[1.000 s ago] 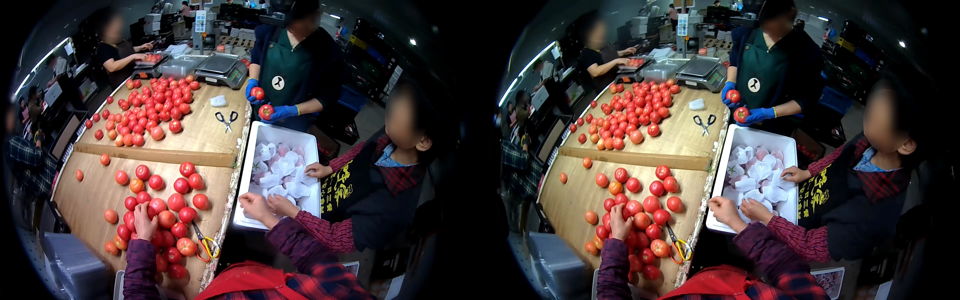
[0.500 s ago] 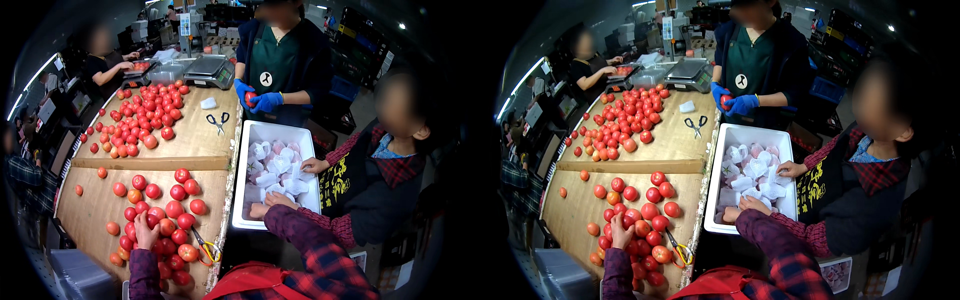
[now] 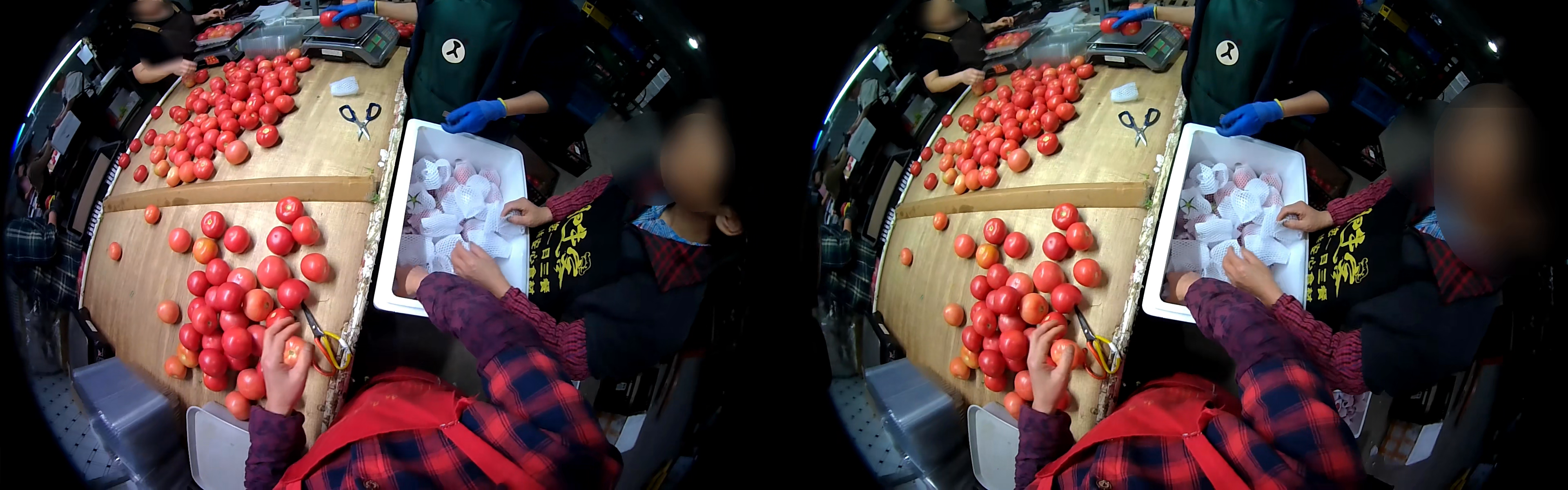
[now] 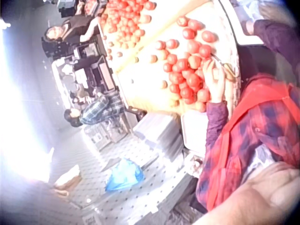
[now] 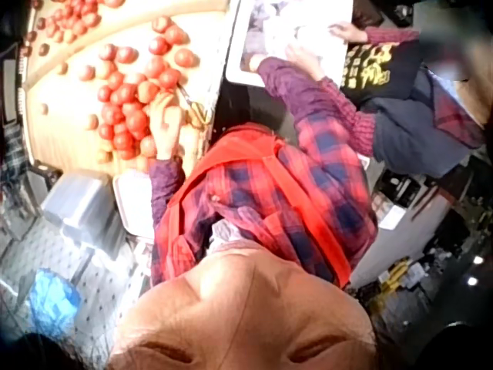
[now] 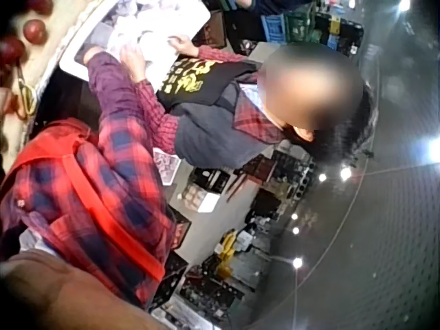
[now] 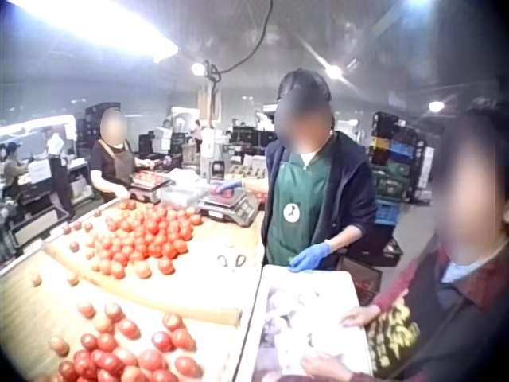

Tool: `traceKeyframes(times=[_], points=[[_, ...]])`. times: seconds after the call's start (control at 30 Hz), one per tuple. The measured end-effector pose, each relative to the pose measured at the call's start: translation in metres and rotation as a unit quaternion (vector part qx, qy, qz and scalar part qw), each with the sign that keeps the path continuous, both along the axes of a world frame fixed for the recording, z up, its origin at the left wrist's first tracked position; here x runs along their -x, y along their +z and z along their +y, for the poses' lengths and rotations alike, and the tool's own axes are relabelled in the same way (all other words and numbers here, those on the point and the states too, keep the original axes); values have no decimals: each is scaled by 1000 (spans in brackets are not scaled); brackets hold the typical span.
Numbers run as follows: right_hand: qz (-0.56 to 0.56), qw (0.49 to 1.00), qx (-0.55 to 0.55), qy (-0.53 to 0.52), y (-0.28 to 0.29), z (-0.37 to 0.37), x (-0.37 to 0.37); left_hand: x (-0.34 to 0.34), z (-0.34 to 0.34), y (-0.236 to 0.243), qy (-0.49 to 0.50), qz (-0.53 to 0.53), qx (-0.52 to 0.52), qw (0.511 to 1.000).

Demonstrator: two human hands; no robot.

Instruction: The person repeatedly picks tomatoes from a wooden table, uses scissors to trim the stems, and places each tomato into a white foam net before putting it into a white styrofoam box. Other workers are visible in the background performing similar tasks.

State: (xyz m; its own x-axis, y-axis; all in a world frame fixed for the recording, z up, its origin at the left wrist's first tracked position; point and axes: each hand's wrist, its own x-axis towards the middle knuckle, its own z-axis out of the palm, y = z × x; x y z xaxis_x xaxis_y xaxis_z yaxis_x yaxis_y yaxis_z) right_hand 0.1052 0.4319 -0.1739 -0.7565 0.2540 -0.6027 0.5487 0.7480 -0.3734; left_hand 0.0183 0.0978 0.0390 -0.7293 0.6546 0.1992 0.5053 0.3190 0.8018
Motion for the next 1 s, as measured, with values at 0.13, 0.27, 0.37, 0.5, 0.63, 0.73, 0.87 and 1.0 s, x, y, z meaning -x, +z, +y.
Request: traceKeyframes(times=[0.13,0.27,0.37,0.5,0.63,0.73,0.87,1.0], points=[[96,989,49,-106,23,20,-13,-5,-11,0,25,-43,-26,998],[204,882,224,-361,70,35,-49,-5,-21,-5,49,-129,-66,988],[250,727,485,-417,105,30,-57,-15,-11,-9,29,-200,-99,974],[274,641,592,-405,149,-8,-61,-36,17,0,-47,-257,-100,960],[240,730,586,-256,179,-92,-40,-53,27,14,-68,-123,-99,985],[240,772,577,-116,190,-154,-32,-53,1,19,-77,-42,-108,990],[85,804,578,-108,188,-161,-14,-62,-87,28,9,-40,-77,996],[79,873,477,-62,177,-160,-10,-94,-184,42,223,-110,7,969]])
